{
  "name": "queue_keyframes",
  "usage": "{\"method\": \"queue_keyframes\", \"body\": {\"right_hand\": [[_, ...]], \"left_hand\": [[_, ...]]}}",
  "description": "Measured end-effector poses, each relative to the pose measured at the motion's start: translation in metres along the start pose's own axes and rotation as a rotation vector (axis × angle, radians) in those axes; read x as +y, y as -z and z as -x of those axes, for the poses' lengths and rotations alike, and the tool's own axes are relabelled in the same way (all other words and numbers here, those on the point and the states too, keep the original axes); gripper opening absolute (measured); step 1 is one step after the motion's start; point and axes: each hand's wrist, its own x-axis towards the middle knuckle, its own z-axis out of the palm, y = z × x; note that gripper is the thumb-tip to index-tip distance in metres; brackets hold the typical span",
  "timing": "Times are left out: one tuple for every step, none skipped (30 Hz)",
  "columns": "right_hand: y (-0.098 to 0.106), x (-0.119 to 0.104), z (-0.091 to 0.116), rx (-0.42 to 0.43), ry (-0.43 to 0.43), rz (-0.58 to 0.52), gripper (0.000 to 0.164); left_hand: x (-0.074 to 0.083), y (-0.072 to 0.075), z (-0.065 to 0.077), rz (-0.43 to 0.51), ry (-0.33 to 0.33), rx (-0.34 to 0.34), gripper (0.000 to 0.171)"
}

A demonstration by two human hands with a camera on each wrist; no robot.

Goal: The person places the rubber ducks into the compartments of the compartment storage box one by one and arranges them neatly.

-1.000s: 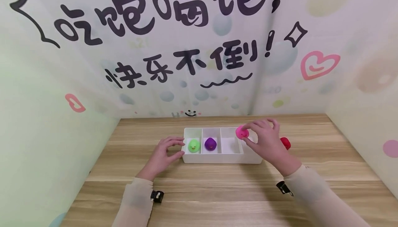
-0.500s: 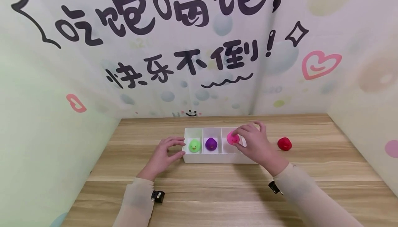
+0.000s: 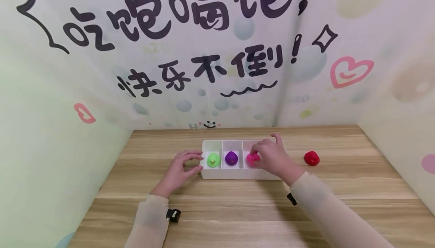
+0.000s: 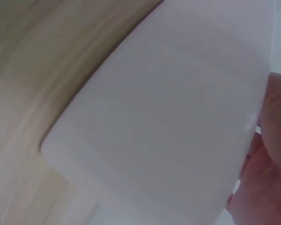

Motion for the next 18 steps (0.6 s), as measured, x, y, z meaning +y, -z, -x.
{"method": "queue_keyframes", "body": {"right_hand": [[-0.0009,-0.0004,-0.0016,-0.011,-0.006,0.002,0.021],[-0.0018,-0.0007,-0.003,-0.021,-0.013,0.005,0.022],[-0.0026,-0.0011,-0.0044,-0.031,-0.019,0.011,0.022],[-0.0027,-0.0008,-0.0049,-0.04,-0.026,0.018,0.023],[-0.0031,-0.0004,-0.0055,-0.048,-0.034,0.017,0.023],[-0.0032,-0.0002,-0.0062,-0.058,-0.041,0.018,0.024],[-0.0033,-0.0001,-0.0067,-0.064,-0.045,0.015,0.024],[-0.0032,-0.0001,-0.0071,-0.069,-0.047,0.017,0.024],[-0.0034,0.0001,-0.0075,-0.067,-0.042,0.019,0.025],[-0.0033,0.0003,-0.0076,-0.063,-0.039,0.017,0.026],[-0.0035,0.0003,-0.0077,-0.056,-0.036,0.01,0.026],[-0.0036,0.0008,-0.0073,-0.042,-0.03,0.008,0.027],[-0.0034,0.0013,-0.0066,-0.024,-0.022,0.003,0.027],[-0.0032,0.0021,-0.0058,-0.004,-0.016,-0.006,0.027],[-0.0028,0.0031,-0.0046,0.018,-0.013,-0.019,0.027],[-0.0023,0.004,-0.0031,0.042,-0.012,-0.029,0.027],[-0.0011,0.005,-0.0013,0.065,-0.009,-0.04,0.026],[0.0002,0.0063,0.0007,0.088,-0.01,-0.048,0.025]], "left_hand": [[-0.0002,0.0004,0.0002,-0.004,-0.001,0.001,0.029],[-0.0005,0.0009,0.0003,-0.006,-0.003,0.0,0.03],[-0.0007,0.0013,0.0003,-0.008,-0.004,-0.001,0.03],[-0.0005,0.0009,-0.0001,-0.01,-0.007,-0.001,0.03],[-0.0005,0.0004,-0.0005,-0.016,-0.011,0.0,0.03],[-0.0006,0.0001,-0.001,-0.017,-0.01,-0.001,0.03],[-0.0006,-0.0001,-0.0012,-0.018,-0.011,-0.001,0.03],[-0.0008,-0.0004,-0.0015,-0.015,-0.008,-0.001,0.03],[-0.0009,-0.0006,-0.0016,-0.017,-0.007,0.001,0.03],[-0.001,-0.0006,-0.0016,-0.02,-0.005,0.002,0.03],[-0.001,-0.0007,-0.0016,-0.021,-0.004,0.003,0.03],[-0.0011,-0.0006,-0.0016,-0.018,-0.002,0.003,0.029],[-0.001,-0.0005,-0.0015,-0.017,-0.001,0.004,0.029],[-0.0008,-0.0004,-0.0015,-0.018,0.0,0.004,0.029],[-0.0005,-0.0003,-0.0014,-0.021,0.0,0.004,0.029],[-0.0005,-0.0002,-0.0011,-0.02,0.002,0.004,0.029],[-0.0005,-0.0002,-0.0009,-0.019,0.003,0.005,0.029],[-0.0008,-0.0001,-0.0006,-0.018,0.003,0.005,0.029]]}}
